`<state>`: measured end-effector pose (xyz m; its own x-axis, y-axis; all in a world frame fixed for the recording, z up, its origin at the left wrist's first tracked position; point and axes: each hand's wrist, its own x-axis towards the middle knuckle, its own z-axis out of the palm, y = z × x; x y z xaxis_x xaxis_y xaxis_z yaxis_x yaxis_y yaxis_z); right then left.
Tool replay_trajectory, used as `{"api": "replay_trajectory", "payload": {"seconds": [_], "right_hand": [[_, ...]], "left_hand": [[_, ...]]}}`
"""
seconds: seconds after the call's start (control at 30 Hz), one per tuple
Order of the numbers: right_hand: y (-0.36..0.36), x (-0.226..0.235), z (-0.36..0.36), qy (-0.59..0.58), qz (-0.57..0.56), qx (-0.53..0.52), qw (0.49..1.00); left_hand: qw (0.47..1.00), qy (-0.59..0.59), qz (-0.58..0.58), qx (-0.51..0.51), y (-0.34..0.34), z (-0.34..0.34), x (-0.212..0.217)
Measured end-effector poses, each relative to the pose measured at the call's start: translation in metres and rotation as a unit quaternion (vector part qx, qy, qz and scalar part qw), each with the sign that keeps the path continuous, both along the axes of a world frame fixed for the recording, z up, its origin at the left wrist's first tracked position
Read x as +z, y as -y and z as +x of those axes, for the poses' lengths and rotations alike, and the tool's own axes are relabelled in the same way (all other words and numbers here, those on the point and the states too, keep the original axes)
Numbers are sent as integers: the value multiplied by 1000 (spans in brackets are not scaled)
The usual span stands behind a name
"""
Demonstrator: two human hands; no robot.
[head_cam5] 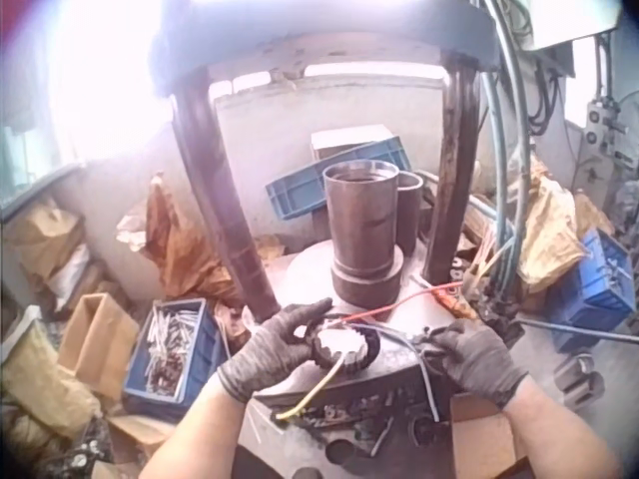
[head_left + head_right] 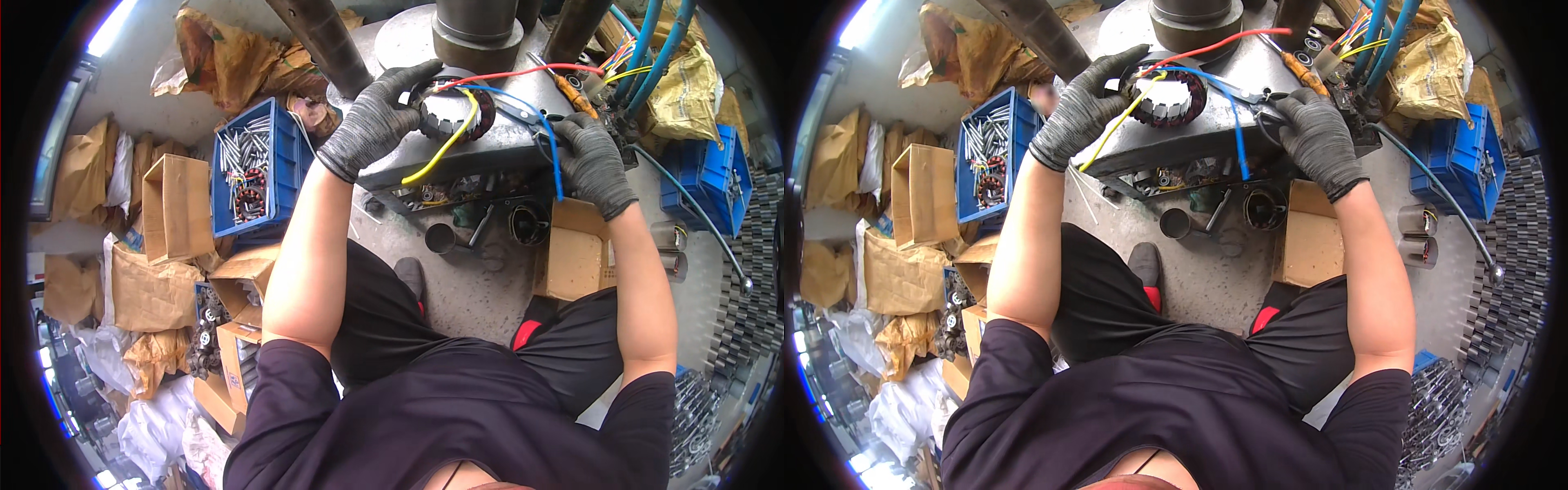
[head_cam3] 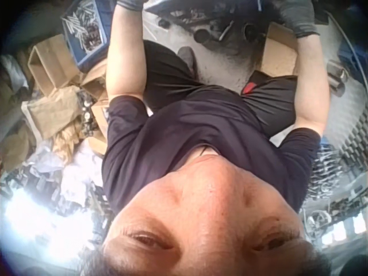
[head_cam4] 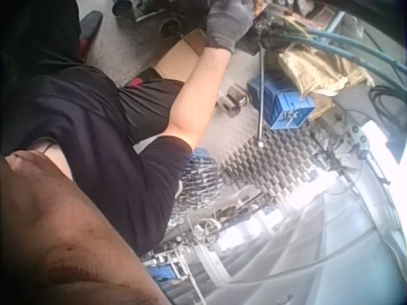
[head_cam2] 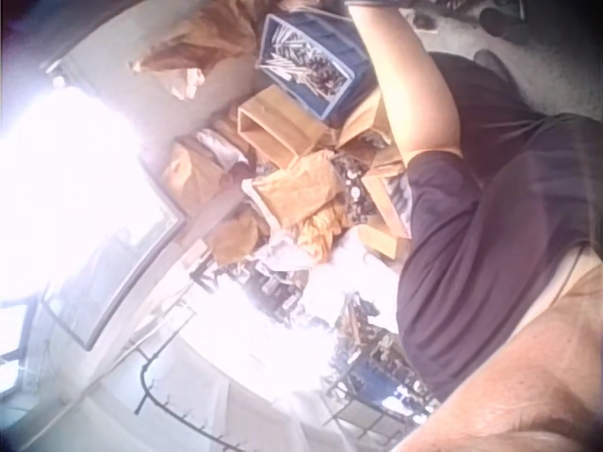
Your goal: The recorder is assembling an electric motor by inserting a copper winding stator into a metal housing using a manual hydraulic press.
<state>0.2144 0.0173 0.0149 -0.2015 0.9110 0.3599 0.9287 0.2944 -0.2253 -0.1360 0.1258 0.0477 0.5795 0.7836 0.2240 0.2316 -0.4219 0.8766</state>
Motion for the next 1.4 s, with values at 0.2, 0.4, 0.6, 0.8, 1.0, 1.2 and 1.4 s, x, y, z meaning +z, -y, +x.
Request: {"api": "replay_trajectory", "payload": {"seconds": [0.2, 0.4, 0.6, 0.8, 1.0, 1.2, 1.4], "right_hand": [[-1, 3, -9, -12, 161, -35, 986], [50, -14, -45, -62, -196, 169, 964], [73, -148, -22, 173, -350, -41, 920], [107, -234, 33, 194, -473, -74, 856], [108, -227, 9, 199, -403, -95, 888], [107, -237, 16, 184, -430, -92, 879], [80, -217, -9, 214, -426, -115, 871]], "left_hand": [[1000, 6, -28, 10, -9, -6, -5], [998, 46, 6, -32, -13, -12, -10], [999, -31, -29, 24, -11, -6, 0], [991, -41, 120, 41, -21, 6, -25], [964, 174, -188, -76, -10, 6, -11], [997, -12, 77, 16, -12, 17, -14], [996, -32, 88, 3, -7, 17, -18]]}}
